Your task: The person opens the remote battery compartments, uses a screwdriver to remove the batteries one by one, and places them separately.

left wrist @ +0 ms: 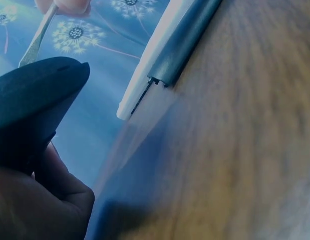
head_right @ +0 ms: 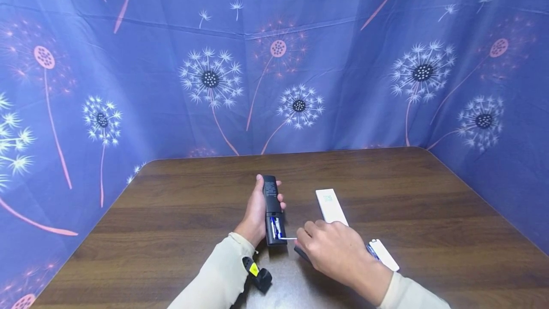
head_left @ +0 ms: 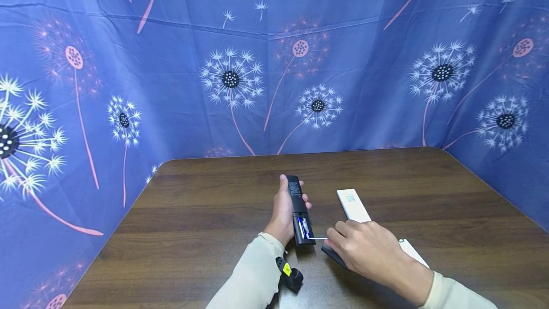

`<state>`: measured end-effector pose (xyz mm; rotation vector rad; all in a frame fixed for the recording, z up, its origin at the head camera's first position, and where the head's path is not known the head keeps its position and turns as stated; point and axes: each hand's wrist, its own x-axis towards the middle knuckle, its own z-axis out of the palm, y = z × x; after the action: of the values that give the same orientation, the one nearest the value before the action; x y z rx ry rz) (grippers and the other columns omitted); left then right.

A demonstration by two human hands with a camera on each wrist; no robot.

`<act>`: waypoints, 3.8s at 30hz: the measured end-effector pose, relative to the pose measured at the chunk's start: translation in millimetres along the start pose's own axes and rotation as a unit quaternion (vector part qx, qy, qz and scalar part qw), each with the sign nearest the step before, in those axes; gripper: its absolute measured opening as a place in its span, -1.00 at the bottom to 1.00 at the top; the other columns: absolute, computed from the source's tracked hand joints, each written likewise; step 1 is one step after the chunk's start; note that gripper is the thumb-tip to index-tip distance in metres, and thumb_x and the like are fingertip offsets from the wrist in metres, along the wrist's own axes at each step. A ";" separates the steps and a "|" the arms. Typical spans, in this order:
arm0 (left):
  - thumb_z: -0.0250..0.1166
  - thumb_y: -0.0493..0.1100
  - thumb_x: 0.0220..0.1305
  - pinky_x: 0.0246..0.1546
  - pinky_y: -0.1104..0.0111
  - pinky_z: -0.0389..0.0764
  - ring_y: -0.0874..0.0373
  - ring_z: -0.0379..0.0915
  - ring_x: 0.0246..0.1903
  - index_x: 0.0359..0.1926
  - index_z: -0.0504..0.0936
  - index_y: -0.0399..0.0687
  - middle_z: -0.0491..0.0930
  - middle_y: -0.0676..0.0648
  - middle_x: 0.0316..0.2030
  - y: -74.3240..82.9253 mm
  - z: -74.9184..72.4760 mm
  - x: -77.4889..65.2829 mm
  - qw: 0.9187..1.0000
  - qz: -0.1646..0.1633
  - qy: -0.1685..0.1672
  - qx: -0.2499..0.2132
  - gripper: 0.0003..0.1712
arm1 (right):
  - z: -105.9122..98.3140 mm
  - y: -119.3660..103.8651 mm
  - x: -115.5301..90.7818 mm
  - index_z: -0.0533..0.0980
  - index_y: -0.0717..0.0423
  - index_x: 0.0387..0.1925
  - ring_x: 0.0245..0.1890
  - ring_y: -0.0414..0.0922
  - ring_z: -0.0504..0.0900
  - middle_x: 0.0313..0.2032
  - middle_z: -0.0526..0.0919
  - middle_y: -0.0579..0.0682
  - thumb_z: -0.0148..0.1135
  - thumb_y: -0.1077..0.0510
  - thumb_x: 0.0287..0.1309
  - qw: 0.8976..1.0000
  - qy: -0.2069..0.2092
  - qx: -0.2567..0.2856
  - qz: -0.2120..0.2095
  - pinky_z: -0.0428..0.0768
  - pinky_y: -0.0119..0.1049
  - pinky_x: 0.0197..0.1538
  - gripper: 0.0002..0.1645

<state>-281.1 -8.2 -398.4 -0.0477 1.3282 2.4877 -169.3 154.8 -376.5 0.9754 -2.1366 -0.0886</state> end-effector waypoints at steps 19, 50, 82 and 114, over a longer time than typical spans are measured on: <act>-0.25 0.45 0.48 -0.44 0.40 0.50 0.21 0.48 -0.58 0.27 0.47 -0.17 0.46 -0.01 -0.47 3.3 -2.7 1.2 1.000 0.004 0.007 0.000 -0.13 | -0.3 -0.4 -0.4 0.53 0.05 -0.49 -0.72 -0.21 0.38 -0.63 0.41 -0.13 -0.30 -0.05 0.60 1.000 -0.005 -0.001 0.010 0.23 -0.33 -0.76 -0.39; -0.25 0.44 0.48 -0.44 0.36 0.44 0.17 0.50 -0.53 0.29 0.46 -0.15 0.49 -0.02 -0.46 0.2 -3.7 1.5 1.000 0.005 0.011 0.017 -0.14 | -8.3 1.0 -7.4 0.60 0.05 -0.42 -0.69 -0.19 0.47 -0.59 0.51 -0.14 -0.31 -0.09 0.59 0.999 -0.021 0.003 0.040 0.35 -0.28 -0.75 -0.36; -0.19 0.45 0.46 -0.42 0.32 0.45 0.11 0.55 -0.50 0.20 0.55 -0.17 0.56 -0.06 -0.45 -1.3 0.0 1.2 0.997 0.033 0.028 0.061 -0.15 | -7.9 0.2 -6.9 0.60 0.02 -0.41 -0.68 -0.22 0.45 -0.57 0.50 -0.18 -0.26 -0.15 0.58 0.997 -0.048 0.016 0.052 0.35 -0.26 -0.72 -0.38; -0.21 0.43 0.48 -0.46 0.33 0.44 0.15 0.54 -0.52 0.25 0.51 -0.20 0.54 -0.04 -0.46 -6.0 -2.8 2.3 0.997 0.037 0.013 0.063 -0.14 | -11.1 4.0 -14.2 0.58 -0.03 -0.45 -0.69 -0.36 0.33 -0.57 0.50 -0.24 0.34 0.00 0.25 0.992 -0.097 0.029 0.081 0.34 -0.31 -0.69 -0.79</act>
<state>-281.9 -6.7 -405.3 -0.0028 1.5217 2.4646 -158.4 169.8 -376.1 0.8518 -2.4000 -0.0437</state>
